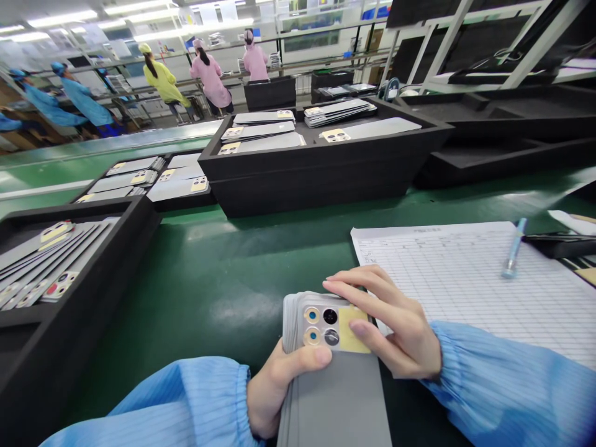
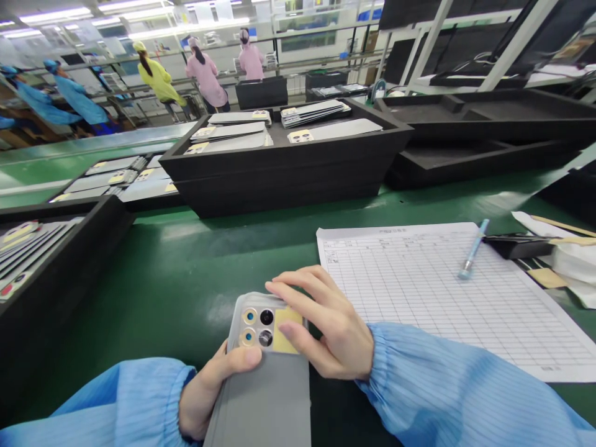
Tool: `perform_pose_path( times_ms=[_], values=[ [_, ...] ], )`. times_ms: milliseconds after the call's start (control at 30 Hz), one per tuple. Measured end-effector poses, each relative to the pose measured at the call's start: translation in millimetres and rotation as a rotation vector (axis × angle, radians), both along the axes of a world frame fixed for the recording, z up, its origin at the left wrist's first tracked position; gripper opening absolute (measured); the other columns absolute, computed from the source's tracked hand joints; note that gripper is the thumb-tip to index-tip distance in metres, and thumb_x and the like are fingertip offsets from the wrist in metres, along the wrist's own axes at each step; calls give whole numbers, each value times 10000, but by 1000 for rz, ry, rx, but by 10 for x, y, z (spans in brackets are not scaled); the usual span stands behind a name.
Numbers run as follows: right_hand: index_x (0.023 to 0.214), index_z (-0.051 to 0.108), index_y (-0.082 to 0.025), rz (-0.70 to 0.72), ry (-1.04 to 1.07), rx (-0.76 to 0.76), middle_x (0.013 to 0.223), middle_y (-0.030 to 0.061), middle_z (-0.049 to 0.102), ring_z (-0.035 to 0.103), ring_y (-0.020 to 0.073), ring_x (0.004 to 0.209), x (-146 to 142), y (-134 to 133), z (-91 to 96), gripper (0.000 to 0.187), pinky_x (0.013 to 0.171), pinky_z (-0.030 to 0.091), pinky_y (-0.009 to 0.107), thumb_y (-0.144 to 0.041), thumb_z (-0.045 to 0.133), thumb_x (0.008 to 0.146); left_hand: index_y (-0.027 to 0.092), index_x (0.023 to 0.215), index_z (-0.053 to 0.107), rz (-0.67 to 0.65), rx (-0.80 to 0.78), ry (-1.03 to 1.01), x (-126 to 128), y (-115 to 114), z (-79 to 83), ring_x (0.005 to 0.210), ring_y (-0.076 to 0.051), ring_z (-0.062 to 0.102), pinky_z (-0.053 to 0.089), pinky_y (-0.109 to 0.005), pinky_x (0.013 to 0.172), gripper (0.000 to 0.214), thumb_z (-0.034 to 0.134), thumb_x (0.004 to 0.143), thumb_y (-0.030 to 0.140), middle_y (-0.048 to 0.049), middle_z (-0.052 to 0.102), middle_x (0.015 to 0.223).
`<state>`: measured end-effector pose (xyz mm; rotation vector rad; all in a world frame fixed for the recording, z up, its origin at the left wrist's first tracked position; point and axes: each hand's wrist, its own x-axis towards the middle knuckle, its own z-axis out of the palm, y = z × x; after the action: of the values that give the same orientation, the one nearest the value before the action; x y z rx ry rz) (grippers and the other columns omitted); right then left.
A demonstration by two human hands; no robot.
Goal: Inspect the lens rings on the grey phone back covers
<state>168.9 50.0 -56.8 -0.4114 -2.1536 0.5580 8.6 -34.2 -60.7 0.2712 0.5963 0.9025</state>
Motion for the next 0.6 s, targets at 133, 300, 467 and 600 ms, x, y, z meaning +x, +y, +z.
perform_pose_path(
  times_ms=[133,300,467,600],
  values=[
    [1200,451,-94,91,-16,-66,1062,139,517,478,243,921,2,-3,21,437,744,442,411,-121,474,765,136,927,609,23,4,32,-4,7,-4,683,-159,630,459,-274,676,208,563,727,172,-50,659,732],
    [1154,481,-88,143,26,-77,1051,138,514,488,229,904,7,-21,32,418,735,447,398,-83,482,736,146,928,604,18,5,31,-8,14,0,690,-145,626,460,-259,674,212,573,721,181,-43,652,727],
    [1031,597,-122,165,45,-51,1069,124,485,488,212,884,15,-9,28,336,708,452,380,-75,456,729,140,922,602,0,25,52,-9,10,5,692,-149,619,459,-260,659,220,588,710,197,-52,653,721],
    [1045,592,-118,173,49,-53,1075,128,495,493,217,894,15,0,38,352,718,452,390,-54,449,730,140,950,595,7,32,58,-9,-1,7,691,-155,618,454,-265,662,255,594,704,208,-50,653,728]
  ],
)
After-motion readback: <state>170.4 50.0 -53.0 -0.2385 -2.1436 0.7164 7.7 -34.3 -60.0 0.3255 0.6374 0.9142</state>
